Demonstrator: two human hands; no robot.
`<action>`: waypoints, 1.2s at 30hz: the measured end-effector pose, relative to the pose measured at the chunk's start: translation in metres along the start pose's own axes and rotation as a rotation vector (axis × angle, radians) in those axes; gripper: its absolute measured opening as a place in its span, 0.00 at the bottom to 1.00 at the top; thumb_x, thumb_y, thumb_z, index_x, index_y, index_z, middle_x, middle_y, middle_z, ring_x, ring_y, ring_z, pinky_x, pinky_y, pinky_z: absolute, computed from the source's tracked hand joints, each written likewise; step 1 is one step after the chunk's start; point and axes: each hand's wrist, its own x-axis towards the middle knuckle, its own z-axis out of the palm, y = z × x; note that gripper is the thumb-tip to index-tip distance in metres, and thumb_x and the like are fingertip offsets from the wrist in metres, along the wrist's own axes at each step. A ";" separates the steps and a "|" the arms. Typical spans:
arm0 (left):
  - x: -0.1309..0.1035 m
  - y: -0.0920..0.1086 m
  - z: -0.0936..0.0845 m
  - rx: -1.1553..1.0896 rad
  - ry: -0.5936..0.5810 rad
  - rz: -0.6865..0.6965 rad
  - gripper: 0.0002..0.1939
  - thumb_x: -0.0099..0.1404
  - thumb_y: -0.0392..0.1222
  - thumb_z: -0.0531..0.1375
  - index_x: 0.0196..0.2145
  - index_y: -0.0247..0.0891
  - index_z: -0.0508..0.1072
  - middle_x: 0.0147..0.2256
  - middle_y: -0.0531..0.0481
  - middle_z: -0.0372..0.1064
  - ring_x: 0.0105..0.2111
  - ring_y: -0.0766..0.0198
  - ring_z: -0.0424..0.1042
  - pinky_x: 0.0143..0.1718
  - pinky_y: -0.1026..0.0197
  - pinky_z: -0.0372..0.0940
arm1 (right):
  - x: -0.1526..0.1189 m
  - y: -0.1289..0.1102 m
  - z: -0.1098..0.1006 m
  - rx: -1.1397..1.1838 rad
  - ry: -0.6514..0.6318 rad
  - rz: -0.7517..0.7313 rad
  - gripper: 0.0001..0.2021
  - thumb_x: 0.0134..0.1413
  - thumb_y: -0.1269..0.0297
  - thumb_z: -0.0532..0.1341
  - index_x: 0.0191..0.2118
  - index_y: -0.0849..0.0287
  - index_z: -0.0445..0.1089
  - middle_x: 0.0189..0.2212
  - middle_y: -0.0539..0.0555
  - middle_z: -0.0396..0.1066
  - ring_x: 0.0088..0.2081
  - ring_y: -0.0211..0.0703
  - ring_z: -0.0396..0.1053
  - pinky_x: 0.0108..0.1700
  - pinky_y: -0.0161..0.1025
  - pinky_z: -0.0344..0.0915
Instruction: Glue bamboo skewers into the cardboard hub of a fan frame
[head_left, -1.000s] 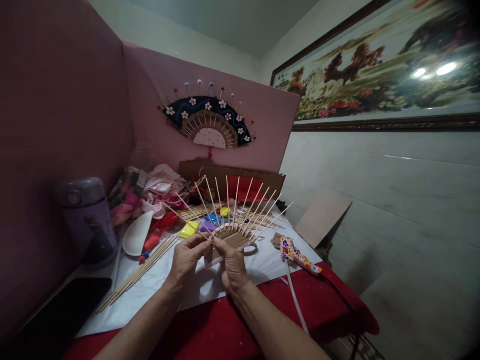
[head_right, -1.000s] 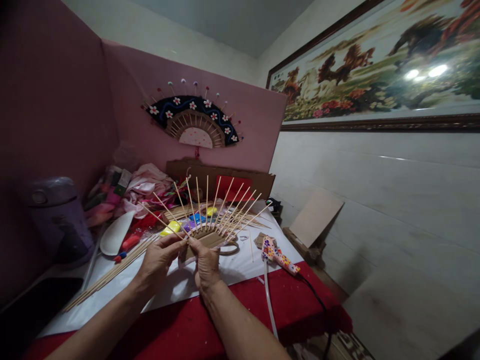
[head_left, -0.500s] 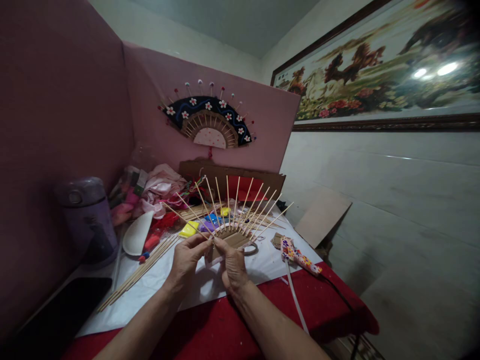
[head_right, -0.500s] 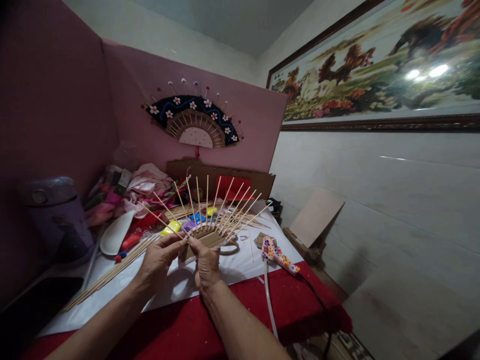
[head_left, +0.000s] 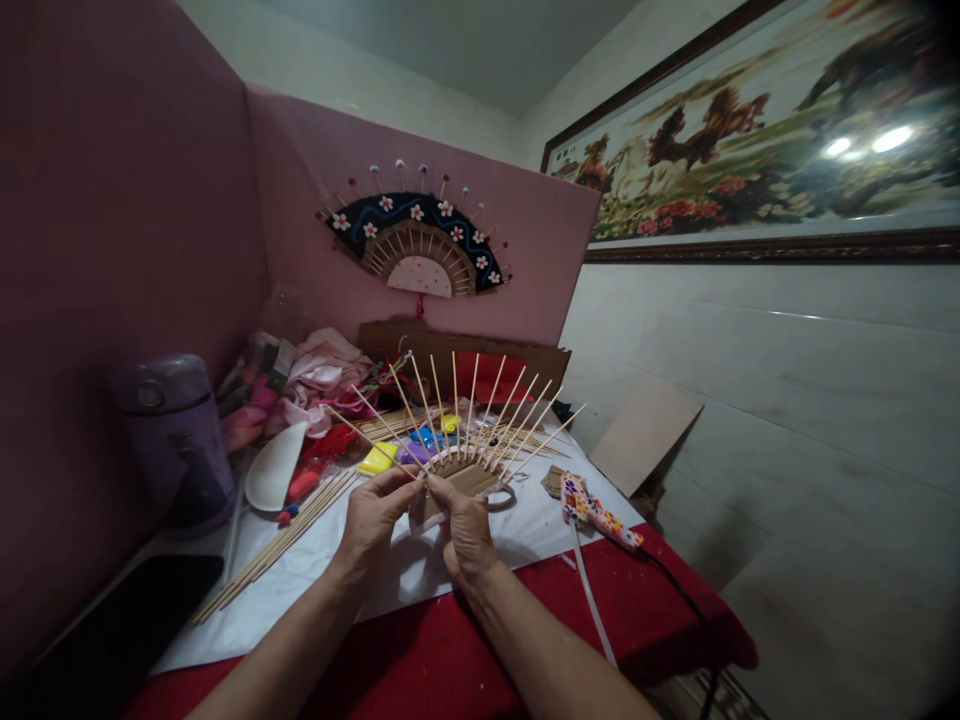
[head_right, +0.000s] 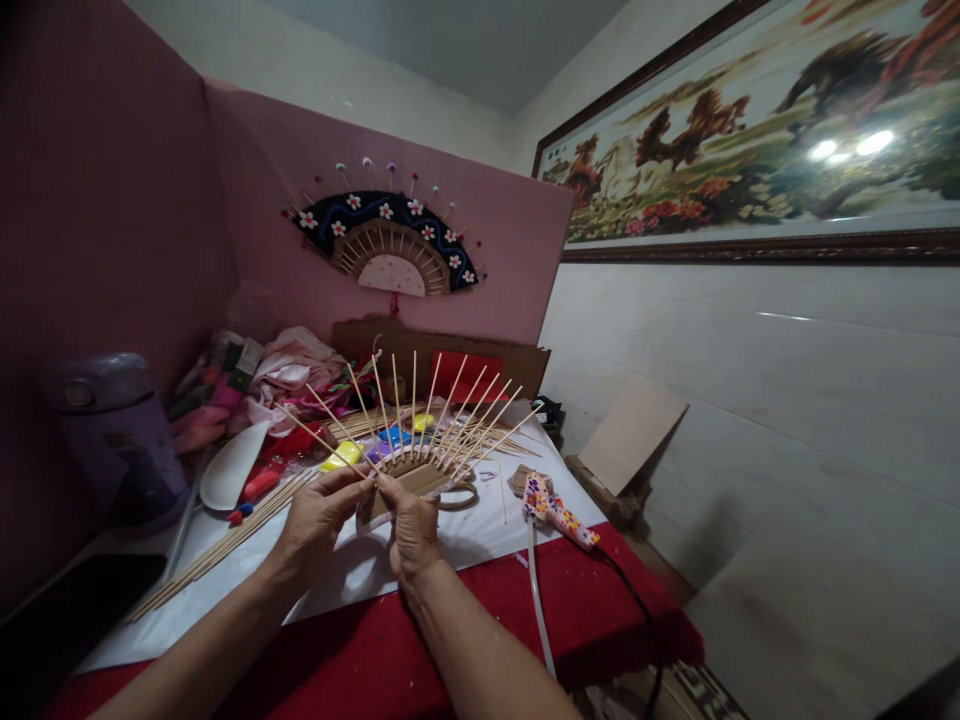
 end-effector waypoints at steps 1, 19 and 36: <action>0.000 0.000 0.000 -0.004 -0.001 -0.005 0.06 0.45 0.38 0.66 0.24 0.34 0.76 0.25 0.51 0.71 0.25 0.67 0.66 0.30 0.65 0.59 | 0.000 0.000 0.000 0.001 0.006 0.002 0.27 0.29 0.75 0.68 0.43 0.64 0.66 0.35 0.54 0.73 0.33 0.41 0.71 0.39 0.39 0.69; 0.002 -0.001 -0.002 -0.014 0.005 -0.021 0.09 0.44 0.38 0.67 0.26 0.34 0.77 0.25 0.51 0.71 0.27 0.66 0.66 0.32 0.64 0.59 | 0.001 0.001 -0.002 0.034 0.017 0.020 0.30 0.28 0.76 0.68 0.45 0.63 0.66 0.35 0.52 0.73 0.31 0.39 0.71 0.40 0.39 0.69; 0.004 -0.005 -0.003 -0.010 0.020 -0.042 0.10 0.44 0.38 0.67 0.27 0.34 0.77 0.24 0.52 0.70 0.25 0.67 0.66 0.30 0.65 0.59 | -0.001 -0.002 0.000 0.020 0.006 0.047 0.26 0.30 0.76 0.68 0.43 0.64 0.67 0.33 0.52 0.73 0.32 0.39 0.71 0.42 0.40 0.68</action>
